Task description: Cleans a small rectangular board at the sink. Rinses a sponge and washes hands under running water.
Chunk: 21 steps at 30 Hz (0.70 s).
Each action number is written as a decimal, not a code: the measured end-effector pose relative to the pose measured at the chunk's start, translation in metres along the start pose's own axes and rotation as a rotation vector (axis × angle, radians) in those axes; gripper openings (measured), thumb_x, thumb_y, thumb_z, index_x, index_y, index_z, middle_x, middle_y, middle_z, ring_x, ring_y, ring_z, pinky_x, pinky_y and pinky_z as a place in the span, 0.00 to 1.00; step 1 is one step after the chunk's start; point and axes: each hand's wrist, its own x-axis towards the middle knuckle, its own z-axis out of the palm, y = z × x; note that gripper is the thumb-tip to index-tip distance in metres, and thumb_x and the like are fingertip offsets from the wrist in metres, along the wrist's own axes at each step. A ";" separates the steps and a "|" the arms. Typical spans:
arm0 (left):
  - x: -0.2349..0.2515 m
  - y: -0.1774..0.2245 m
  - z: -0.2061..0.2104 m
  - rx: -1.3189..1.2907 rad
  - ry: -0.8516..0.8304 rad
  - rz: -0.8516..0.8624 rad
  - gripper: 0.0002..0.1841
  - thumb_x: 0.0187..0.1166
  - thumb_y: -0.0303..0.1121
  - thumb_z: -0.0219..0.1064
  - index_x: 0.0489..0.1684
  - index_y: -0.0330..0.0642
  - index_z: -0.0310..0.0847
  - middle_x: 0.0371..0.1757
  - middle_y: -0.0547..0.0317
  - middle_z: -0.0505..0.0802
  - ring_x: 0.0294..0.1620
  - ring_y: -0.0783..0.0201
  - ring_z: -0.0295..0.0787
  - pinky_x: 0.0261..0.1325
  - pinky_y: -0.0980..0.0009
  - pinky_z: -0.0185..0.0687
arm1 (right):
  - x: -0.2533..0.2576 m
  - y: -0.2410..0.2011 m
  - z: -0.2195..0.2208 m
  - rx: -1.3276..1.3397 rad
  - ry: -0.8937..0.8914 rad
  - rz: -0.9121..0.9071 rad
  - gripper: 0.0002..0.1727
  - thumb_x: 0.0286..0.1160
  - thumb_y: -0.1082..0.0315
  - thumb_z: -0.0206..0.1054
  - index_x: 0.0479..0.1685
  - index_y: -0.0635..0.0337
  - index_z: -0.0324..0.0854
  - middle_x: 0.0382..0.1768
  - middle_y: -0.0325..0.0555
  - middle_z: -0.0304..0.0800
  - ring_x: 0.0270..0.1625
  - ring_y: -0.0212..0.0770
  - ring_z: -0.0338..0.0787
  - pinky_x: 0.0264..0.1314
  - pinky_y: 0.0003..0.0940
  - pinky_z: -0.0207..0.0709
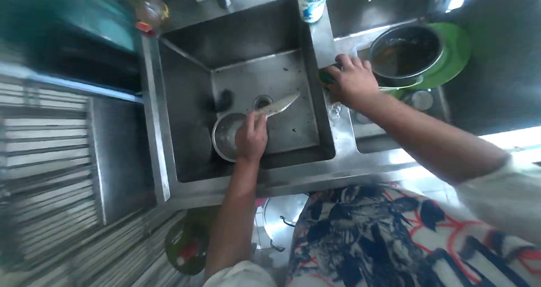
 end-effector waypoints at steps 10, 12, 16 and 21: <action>-0.013 0.004 -0.010 -0.031 0.178 0.280 0.07 0.77 0.27 0.71 0.48 0.38 0.91 0.42 0.44 0.88 0.33 0.52 0.86 0.35 0.66 0.84 | -0.061 -0.073 0.059 1.684 -0.428 0.762 0.19 0.95 0.52 0.51 0.46 0.55 0.80 0.29 0.34 0.83 0.21 0.26 0.75 0.25 0.22 0.72; -0.016 0.001 -0.009 -0.033 0.156 0.262 0.08 0.76 0.26 0.71 0.48 0.39 0.92 0.42 0.44 0.88 0.32 0.53 0.86 0.34 0.66 0.83 | -0.062 -0.074 0.063 1.724 -0.434 0.818 0.18 0.95 0.54 0.51 0.50 0.56 0.80 0.29 0.34 0.82 0.20 0.27 0.74 0.24 0.22 0.70; -0.026 -0.001 -0.008 -0.058 0.066 0.111 0.08 0.77 0.25 0.71 0.47 0.35 0.93 0.44 0.39 0.90 0.28 0.51 0.87 0.31 0.63 0.86 | -0.075 -0.061 0.053 1.332 -0.482 0.556 0.20 0.96 0.55 0.50 0.53 0.59 0.83 0.32 0.35 0.85 0.24 0.26 0.76 0.28 0.22 0.72; -0.029 -0.004 -0.003 -0.031 -0.009 0.090 0.08 0.76 0.24 0.69 0.47 0.35 0.93 0.45 0.36 0.91 0.29 0.47 0.90 0.31 0.59 0.87 | -0.039 0.014 0.004 0.241 0.148 0.030 0.20 0.76 0.57 0.74 0.59 0.62 0.87 0.59 0.65 0.88 0.64 0.67 0.86 0.65 0.67 0.78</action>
